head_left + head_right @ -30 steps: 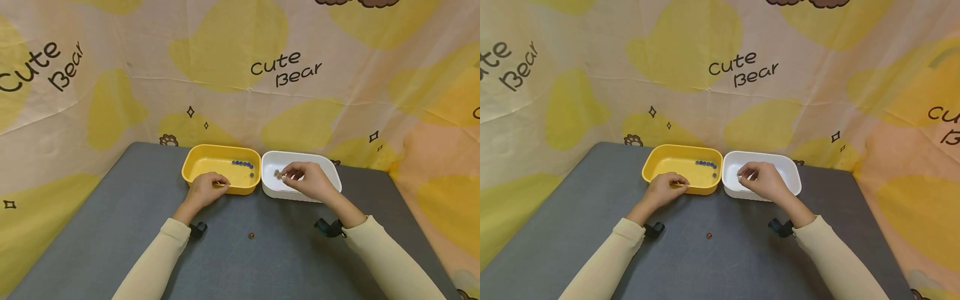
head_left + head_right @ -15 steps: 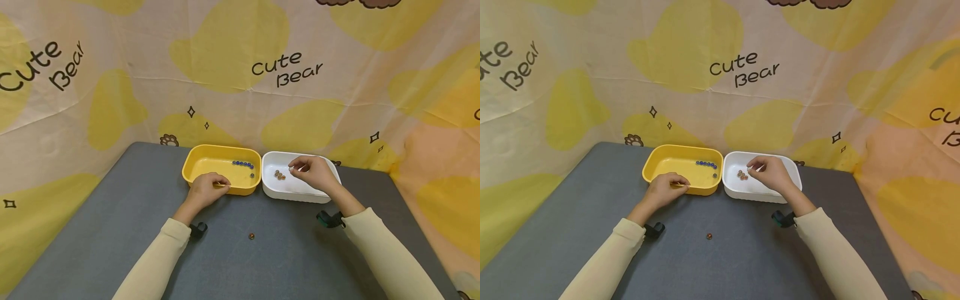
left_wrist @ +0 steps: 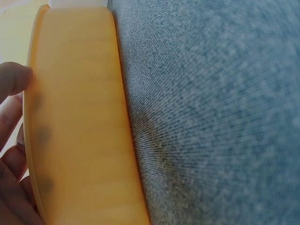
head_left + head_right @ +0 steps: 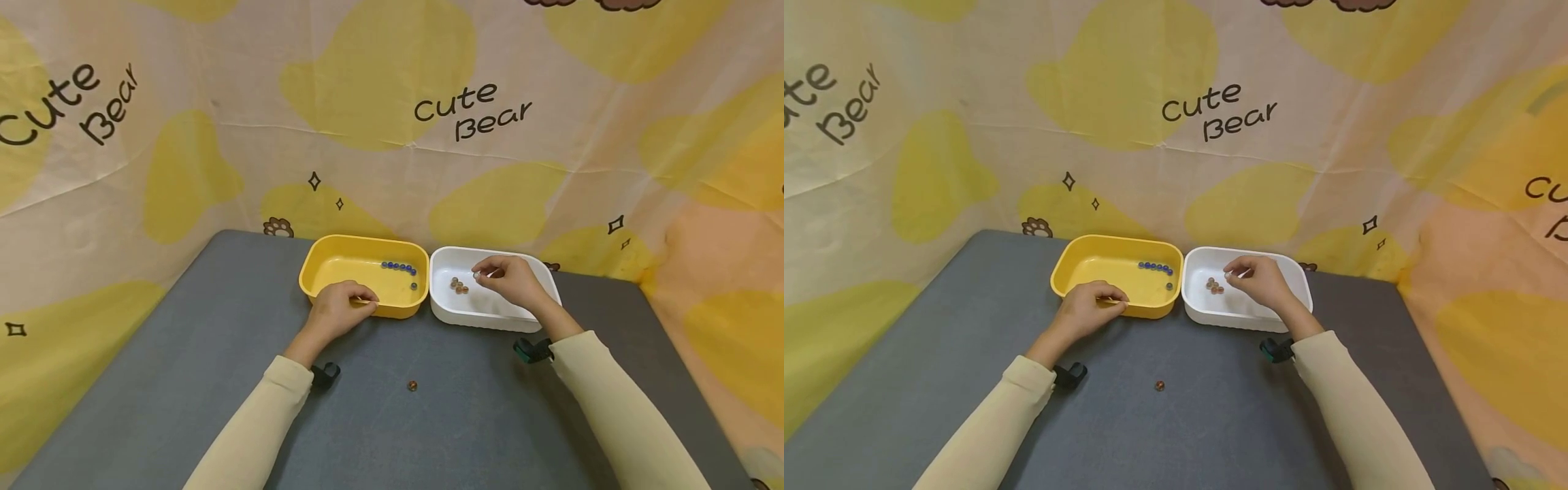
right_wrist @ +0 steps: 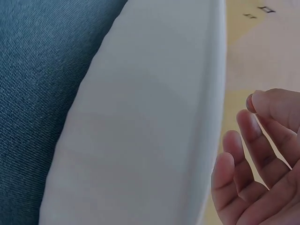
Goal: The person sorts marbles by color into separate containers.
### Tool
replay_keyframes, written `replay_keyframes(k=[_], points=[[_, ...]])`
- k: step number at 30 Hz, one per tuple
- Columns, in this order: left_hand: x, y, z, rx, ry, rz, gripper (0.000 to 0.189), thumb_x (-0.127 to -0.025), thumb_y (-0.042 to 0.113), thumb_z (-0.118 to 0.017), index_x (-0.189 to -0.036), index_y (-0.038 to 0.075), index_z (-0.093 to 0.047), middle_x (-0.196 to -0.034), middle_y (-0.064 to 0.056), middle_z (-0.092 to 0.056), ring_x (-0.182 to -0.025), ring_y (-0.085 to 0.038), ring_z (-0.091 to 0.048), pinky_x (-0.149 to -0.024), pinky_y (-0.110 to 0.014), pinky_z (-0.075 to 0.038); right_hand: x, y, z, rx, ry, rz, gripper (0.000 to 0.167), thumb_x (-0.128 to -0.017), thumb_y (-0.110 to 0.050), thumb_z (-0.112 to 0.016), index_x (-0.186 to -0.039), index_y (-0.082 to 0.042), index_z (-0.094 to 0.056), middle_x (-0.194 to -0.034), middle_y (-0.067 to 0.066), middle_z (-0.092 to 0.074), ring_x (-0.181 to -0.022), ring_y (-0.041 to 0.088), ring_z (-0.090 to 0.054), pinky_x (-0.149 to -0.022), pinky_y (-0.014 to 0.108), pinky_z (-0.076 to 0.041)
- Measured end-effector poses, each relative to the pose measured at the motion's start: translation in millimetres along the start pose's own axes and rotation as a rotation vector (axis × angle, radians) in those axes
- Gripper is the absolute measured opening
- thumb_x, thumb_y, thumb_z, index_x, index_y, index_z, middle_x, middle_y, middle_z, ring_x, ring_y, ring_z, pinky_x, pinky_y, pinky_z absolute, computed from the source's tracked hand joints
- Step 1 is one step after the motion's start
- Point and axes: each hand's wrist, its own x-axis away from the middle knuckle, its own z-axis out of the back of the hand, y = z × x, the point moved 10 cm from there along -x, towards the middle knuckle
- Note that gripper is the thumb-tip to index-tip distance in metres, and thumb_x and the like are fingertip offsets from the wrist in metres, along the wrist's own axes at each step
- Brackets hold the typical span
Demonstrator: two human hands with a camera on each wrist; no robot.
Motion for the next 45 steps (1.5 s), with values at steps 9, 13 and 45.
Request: replay_keyframes(k=[9, 13, 45], points=[[-1.2, 0.3, 2.0, -0.007, 0.011, -0.005, 0.006, -0.083, 0.029, -0.072, -0.085, 0.025, -0.075, -0.086, 0.009, -0.069, -0.082, -0.009, -0.062, -0.080, -0.031, -0.050, -17.2, 17, -10, 0.036, -0.024, -0.030, 0.019, -0.088, -0.012, -0.067, -0.104, -0.001, -0.072, -0.096, 0.014, -0.071, -0.091, 0.027, -0.063, -0.081, 0.037, -0.049], [-1.4, 0.0, 2.1, -0.010, 0.009, -0.004, 0.007, -0.083, 0.029, -0.072, -0.086, 0.024, -0.076, -0.086, 0.009, -0.069, -0.082, -0.009, -0.062, -0.080, -0.031, -0.050, -23.4, 26, -15, 0.045, -0.031, -0.034, 0.019, -0.088, -0.011, -0.067, -0.103, -0.001, -0.072, -0.095, 0.015, -0.071, -0.091, 0.027, -0.063, -0.080, 0.036, -0.049], [-0.1, 1.0, -0.1, 0.004, -0.005, 0.005, 0.007, -0.084, 0.028, -0.072, -0.086, 0.024, -0.076, -0.089, 0.008, -0.070, -0.085, -0.010, -0.063, -0.082, -0.032, -0.050, -33.6, 69, -42, 0.066, -0.109, -0.148, 0.018, -0.085, -0.007, -0.065, -0.100, -0.002, -0.073, -0.088, 0.011, -0.064, -0.072, 0.016, -0.053, -0.058, 0.024, -0.046]])
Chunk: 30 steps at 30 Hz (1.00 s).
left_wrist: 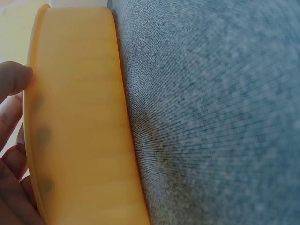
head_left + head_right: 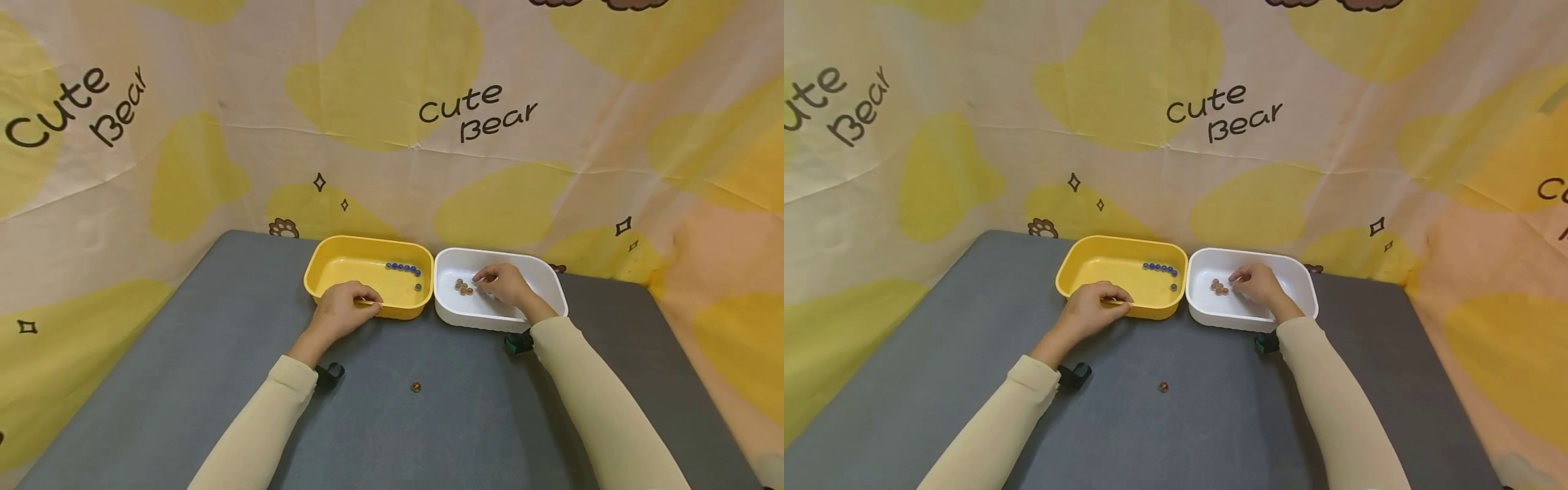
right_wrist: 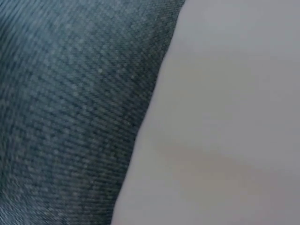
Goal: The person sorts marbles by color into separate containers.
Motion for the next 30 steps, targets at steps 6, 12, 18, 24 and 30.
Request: replay_keyframes(k=[6, 12, 18, 24, 30], points=[[-0.2, 0.1, -0.4, -0.005, -0.007, 0.003, 0.007, -0.084, 0.028, -0.072, -0.086, 0.024, -0.076, -0.089, 0.008, -0.070, -0.085, -0.010, -0.063, -0.082, -0.031, -0.050, -0.5, -1, 0, 0.009, -0.005, -0.003, 0.019, -0.085, -0.006, -0.064, -0.100, -0.001, -0.073, -0.086, 0.010, -0.062, -0.074, 0.017, -0.050, -0.063, 0.026, -0.041], [-0.1, 0.2, -0.5, -0.003, -0.009, 0.007, 0.006, -0.084, 0.028, -0.072, -0.086, 0.024, -0.075, -0.087, 0.008, -0.069, -0.082, -0.009, -0.062, -0.081, -0.031, -0.050, -1.0, 1, -2, 0.014, -0.011, -0.013, 0.018, -0.084, -0.007, -0.065, -0.100, -0.002, -0.073, -0.085, 0.010, -0.063, -0.073, 0.016, -0.050, -0.063, 0.025, -0.040], [0.3, 0.1, 0.2, -0.002, -0.003, 0.004, 0.006, -0.083, 0.029, -0.072, -0.085, 0.024, -0.075, -0.087, 0.009, -0.069, -0.082, -0.009, -0.062, -0.081, -0.031, -0.050, 0.0, 2, -1, -0.010, -0.020, -0.033, 0.022, -0.086, -0.010, -0.064, -0.105, -0.002, -0.071, -0.090, 0.014, -0.065, -0.068, 0.015, -0.053, -0.058, 0.025, -0.044], [0.4, 0.0, 0.0, 0.002, 0.002, 0.001, 0.006, -0.083, 0.028, -0.072, -0.085, 0.024, -0.075, -0.087, 0.009, -0.070, -0.083, -0.009, -0.063, -0.081, -0.031, -0.050, 4.9, 4, 3, -0.075, -0.018, -0.090, 0.031, -0.089, -0.022, -0.065, -0.113, -0.002, -0.067, -0.097, 0.018, -0.067, -0.067, 0.012, -0.057, -0.058, 0.024, -0.046], [0.3, -0.6, -0.6, 0.003, -0.001, 0.008, 0.006, -0.083, 0.029, -0.072, -0.086, 0.024, -0.076, -0.088, 0.009, -0.070, -0.084, -0.009, -0.063, -0.082, -0.031, -0.050, 16.9, -8, 12, -0.097, 0.004, -0.064, 0.034, -0.090, -0.024, -0.064, -0.116, -0.003, -0.066, -0.106, 0.022, -0.068, -0.076, 0.017, -0.061, -0.062, 0.025, -0.048]])
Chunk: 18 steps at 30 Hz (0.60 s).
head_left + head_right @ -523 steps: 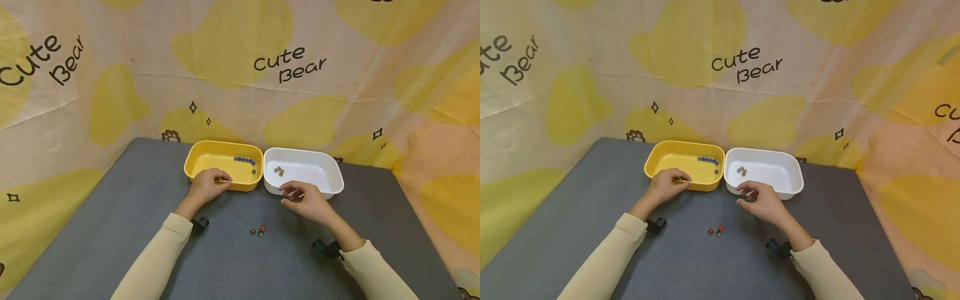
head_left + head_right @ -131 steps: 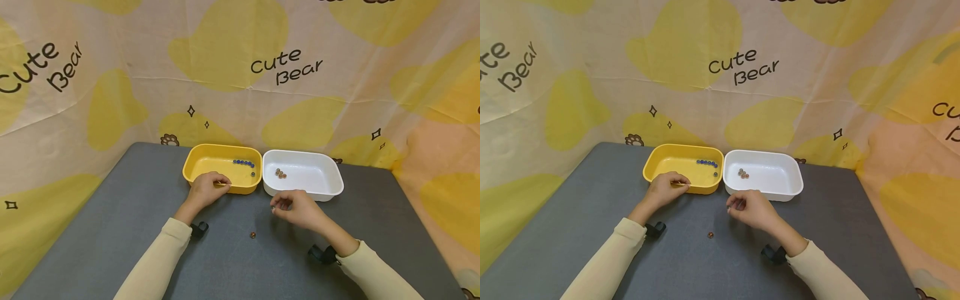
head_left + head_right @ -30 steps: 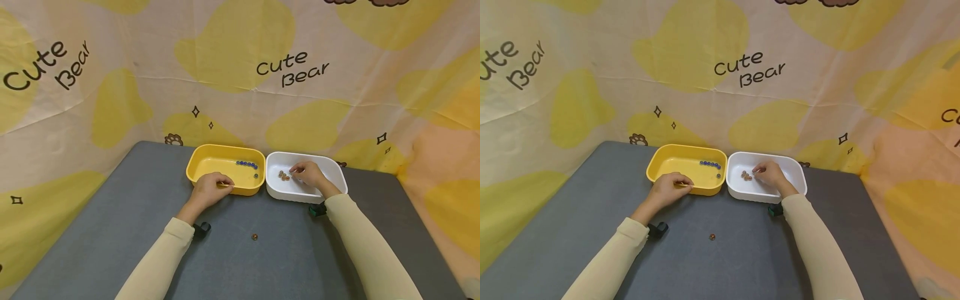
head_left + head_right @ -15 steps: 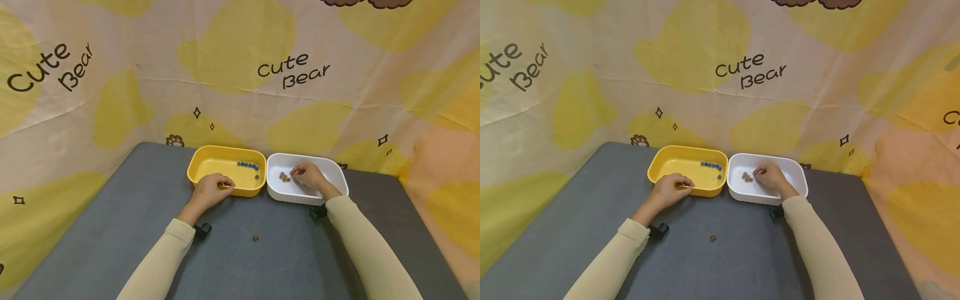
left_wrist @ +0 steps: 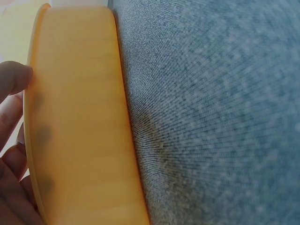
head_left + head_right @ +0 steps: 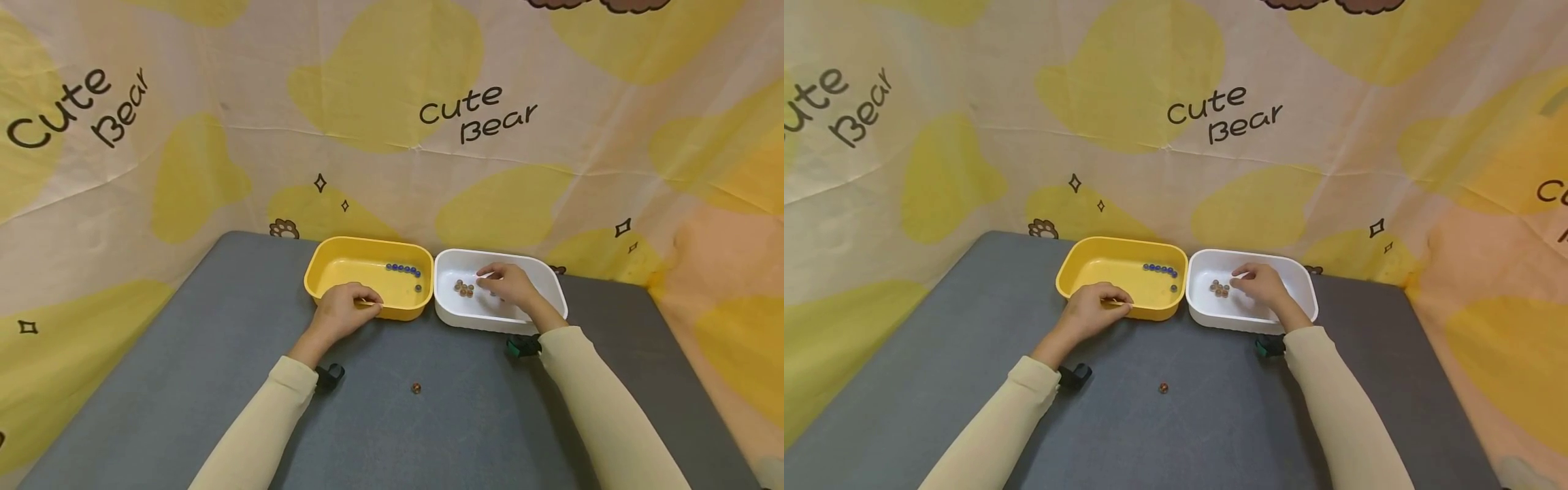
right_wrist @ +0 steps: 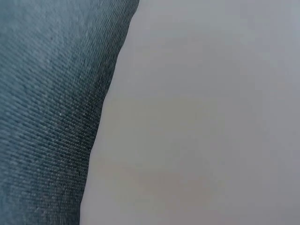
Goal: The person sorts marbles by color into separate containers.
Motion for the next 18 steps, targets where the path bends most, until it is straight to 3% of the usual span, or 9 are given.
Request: replay_keyframes(k=[6, 9, 18], points=[[-0.1, 0.2, 0.0, 0.004, 0.003, -0.002, 0.006, -0.084, 0.029, -0.072, -0.086, 0.024, -0.076, -0.088, 0.009, -0.070, -0.084, -0.010, -0.063, -0.082, -0.032, -0.050, 17.2, -15, 6, 0.046, 0.020, 0.071, 0.033, -0.091, -0.026, -0.064, -0.116, -0.005, -0.066, -0.105, 0.020, -0.069, -0.097, 0.030, -0.062, -0.071, 0.028, -0.045], [-0.4, 0.7, 0.0, 0.004, 0.003, -0.006, 0.006, -0.084, 0.029, -0.072, -0.086, 0.024, -0.076, -0.088, 0.009, -0.070, -0.084, -0.010, -0.063, -0.082, -0.031, -0.050, 26.5, -23, 8, 0.058, 0.026, 0.104, 0.033, -0.090, -0.026, -0.064, -0.116, -0.005, -0.066, -0.104, 0.018, -0.070, -0.099, 0.032, -0.063, -0.074, 0.031, -0.045], [-1.6, -0.7, -0.7, 0.000, -0.001, -0.008, 0.007, -0.084, 0.028, -0.072, -0.086, 0.024, -0.075, -0.088, 0.009, -0.070, -0.084, -0.009, -0.063, -0.082, -0.031, -0.050, 50.8, -46, 12, 0.010, 0.045, 0.170, 0.031, -0.088, -0.022, -0.067, -0.115, -0.007, -0.067, -0.100, 0.013, -0.070, -0.081, 0.025, -0.066, -0.066, 0.029, -0.050]])
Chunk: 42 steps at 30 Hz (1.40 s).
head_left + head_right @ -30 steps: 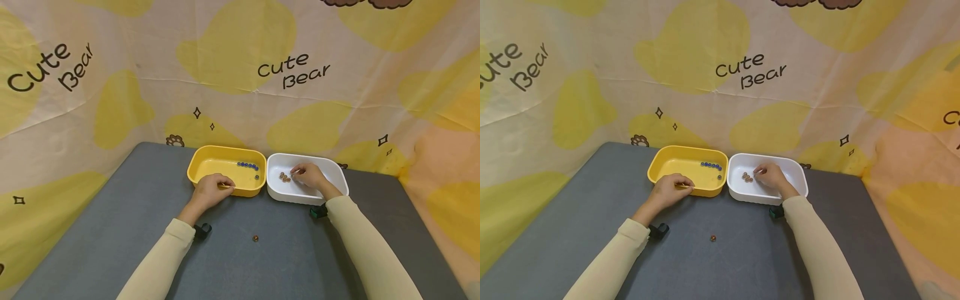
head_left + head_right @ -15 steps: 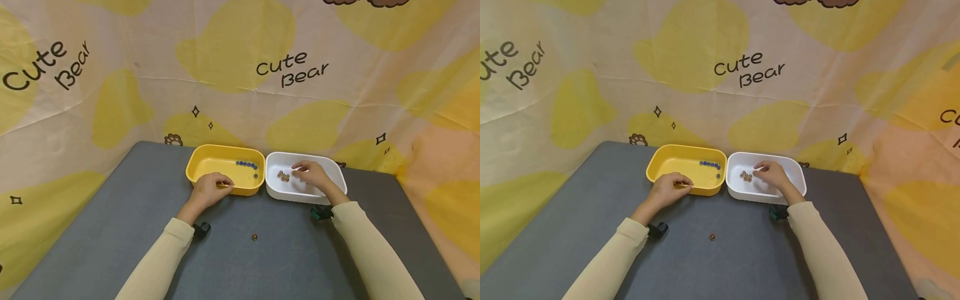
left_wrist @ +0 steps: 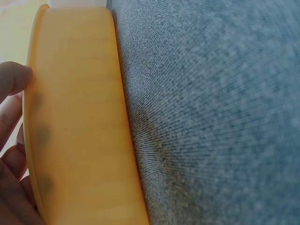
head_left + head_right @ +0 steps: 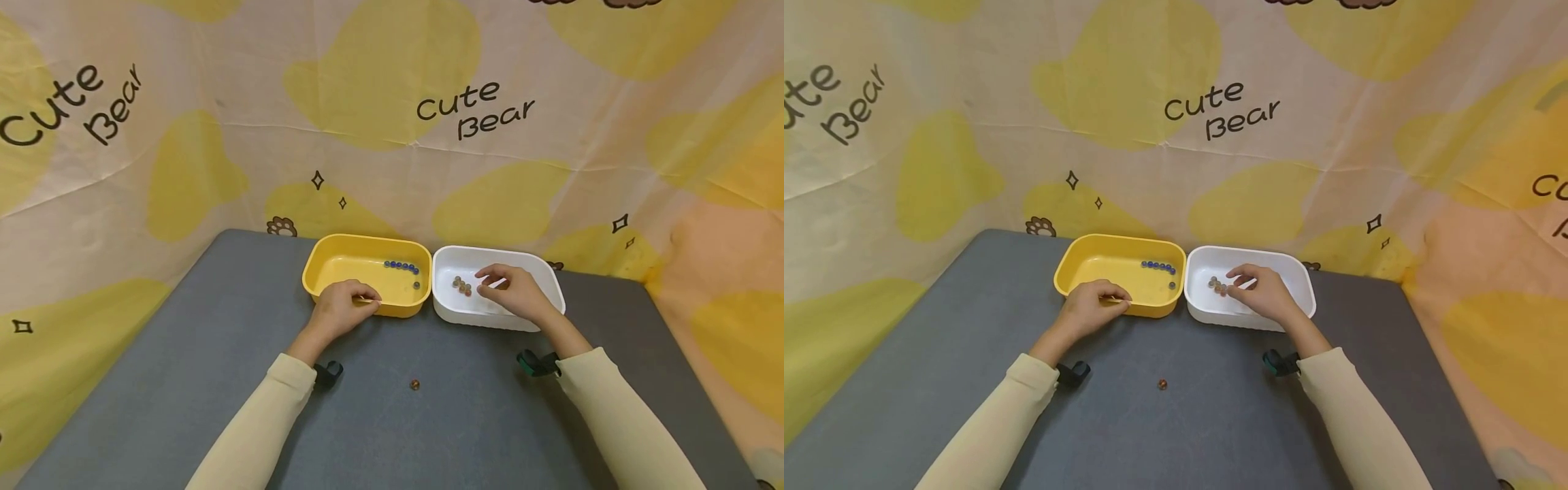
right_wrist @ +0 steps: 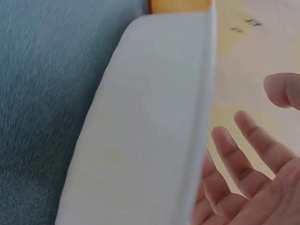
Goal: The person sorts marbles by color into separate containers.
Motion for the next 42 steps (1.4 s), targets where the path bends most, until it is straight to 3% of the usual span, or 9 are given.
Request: replay_keyframes(k=[12, 17, 26, 32, 37, 42], points=[[-1.9, -1.0, 0.6, 0.003, -0.002, 0.011, 0.006, -0.084, 0.028, -0.072, -0.086, 0.024, -0.075, -0.088, 0.009, -0.070, -0.084, -0.009, -0.063, -0.082, -0.031, -0.050, 17.4, -40, -3, -0.048, 0.013, 0.082, 0.023, -0.085, -0.019, -0.068, -0.108, -0.016, -0.069, -0.097, 0.007, -0.071, -0.079, 0.021, -0.065, -0.068, 0.029, -0.051], [-2.1, -0.5, 0.9, 0.003, -0.003, 0.011, 0.006, -0.084, 0.028, -0.071, -0.085, 0.024, -0.075, -0.088, 0.009, -0.070, -0.084, -0.009, -0.063, -0.082, -0.031, -0.050, 26.0, -57, -13, -0.054, 0.007, 0.151, 0.024, -0.085, -0.017, -0.070, -0.108, -0.013, -0.069, -0.098, 0.007, -0.071, -0.080, 0.020, -0.066, -0.070, 0.031, -0.053], [-1.7, 0.4, 2.0, -0.005, 0.003, 0.001, 0.006, -0.083, 0.028, -0.072, -0.085, 0.024, -0.075, -0.088, 0.009, -0.070, -0.085, -0.009, -0.063, -0.082, -0.032, -0.050, 46.0, -78, -54, -0.075, -0.103, 0.200, 0.024, -0.082, -0.016, -0.072, -0.106, -0.018, -0.069, -0.096, 0.005, -0.069, -0.079, 0.016, -0.063, -0.067, 0.028, -0.052], [-1.3, 0.4, 1.8, -0.008, 0.006, -0.004, 0.006, -0.083, 0.028, -0.072, -0.085, 0.024, -0.076, -0.088, 0.009, -0.070, -0.084, -0.010, -0.063, -0.081, -0.032, -0.050, 56.5, -86, -81, -0.058, -0.177, 0.237, 0.023, -0.083, -0.019, -0.072, -0.106, -0.015, -0.069, -0.093, 0.003, -0.068, -0.078, 0.011, -0.062, -0.067, 0.026, -0.051], [-1.4, -0.4, 0.8, -0.016, 0.004, -0.003, 0.007, -0.083, 0.029, -0.072, -0.086, 0.024, -0.076, -0.089, 0.008, -0.071, -0.084, -0.010, -0.064, -0.081, -0.032, -0.050, 63.7, -88, -100, -0.055, -0.228, 0.241, 0.023, -0.083, -0.019, -0.073, -0.104, -0.013, -0.070, -0.090, -0.001, -0.067, -0.076, 0.011, -0.062, -0.068, 0.029, -0.053], [-1.5, -0.6, 0.1, -0.012, 0.006, -0.007, 0.006, -0.083, 0.029, -0.071, -0.085, 0.025, -0.076, -0.089, 0.009, -0.071, -0.084, -0.010, -0.065, -0.081, -0.032, -0.051, 69.7, -83, -122, -0.026, -0.294, 0.224, 0.019, -0.082, -0.018, -0.074, -0.101, -0.014, -0.070, -0.085, -0.005, -0.065, -0.072, 0.005, -0.058, -0.066, 0.022, -0.050]])
